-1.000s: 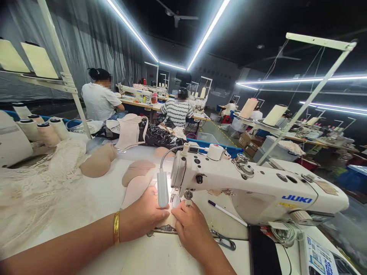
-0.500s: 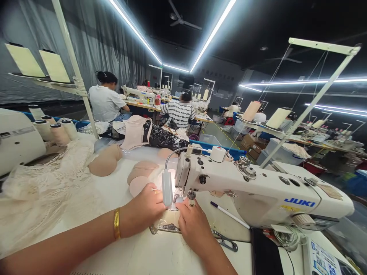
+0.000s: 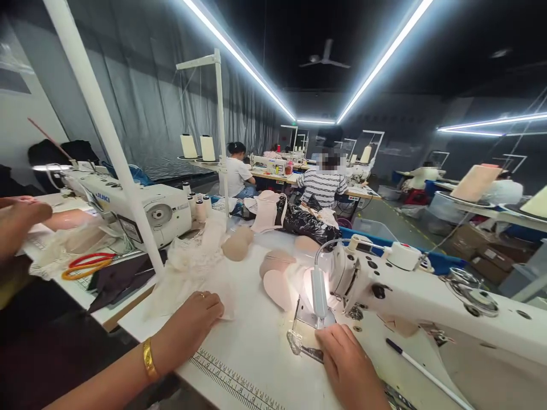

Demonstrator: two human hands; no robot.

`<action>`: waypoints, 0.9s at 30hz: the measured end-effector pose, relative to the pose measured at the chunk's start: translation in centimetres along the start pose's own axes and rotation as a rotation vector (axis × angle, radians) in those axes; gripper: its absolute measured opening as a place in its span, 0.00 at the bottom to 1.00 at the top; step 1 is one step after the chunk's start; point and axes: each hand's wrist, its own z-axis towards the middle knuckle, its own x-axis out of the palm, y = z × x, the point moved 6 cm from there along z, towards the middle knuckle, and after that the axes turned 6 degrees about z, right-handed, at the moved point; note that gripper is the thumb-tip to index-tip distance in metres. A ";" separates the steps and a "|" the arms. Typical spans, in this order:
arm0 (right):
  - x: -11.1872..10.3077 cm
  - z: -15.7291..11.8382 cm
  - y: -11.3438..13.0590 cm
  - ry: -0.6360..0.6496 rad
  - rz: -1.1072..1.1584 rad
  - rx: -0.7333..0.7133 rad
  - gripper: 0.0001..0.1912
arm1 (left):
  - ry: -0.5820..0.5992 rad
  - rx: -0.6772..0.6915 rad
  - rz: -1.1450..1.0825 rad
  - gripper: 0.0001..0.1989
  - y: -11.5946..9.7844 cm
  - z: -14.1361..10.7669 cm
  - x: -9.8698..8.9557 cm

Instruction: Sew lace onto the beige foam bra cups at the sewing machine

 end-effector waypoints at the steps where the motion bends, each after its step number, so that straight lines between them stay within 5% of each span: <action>1: 0.0 0.2 1.0 -0.004 0.053 0.001 0.12 | -0.053 0.050 -0.062 0.15 -0.6 0.0 -0.3; 5: -1.1 1.3 5.8 -0.015 0.291 0.000 0.16 | -0.243 0.347 -0.406 0.14 -5.3 -0.5 -3.8; 11: -1.4 2.3 10.7 0.344 0.923 0.303 0.31 | -0.118 0.521 -0.979 0.12 -8.7 0.2 -8.0; 13: -0.8 2.6 11.6 0.341 1.225 0.393 0.30 | -0.064 0.438 -1.195 0.10 -8.4 1.3 -7.2; 15: 0.0 2.8 11.3 0.196 1.381 0.510 0.22 | -0.016 0.242 -1.487 0.14 -7.8 2.3 -5.1; 19: 1.1 2.4 9.5 -0.056 1.260 0.622 0.21 | 0.180 0.004 -1.954 0.38 -8.9 2.6 -0.7; 24: 1.0 1.5 8.2 -0.132 0.976 0.588 0.21 | 0.149 -0.184 -1.747 0.23 -9.3 2.5 0.9; 27: 0.3 1.2 7.5 -0.188 0.897 0.597 0.20 | 0.061 -0.228 -1.723 0.25 -8.8 2.5 0.6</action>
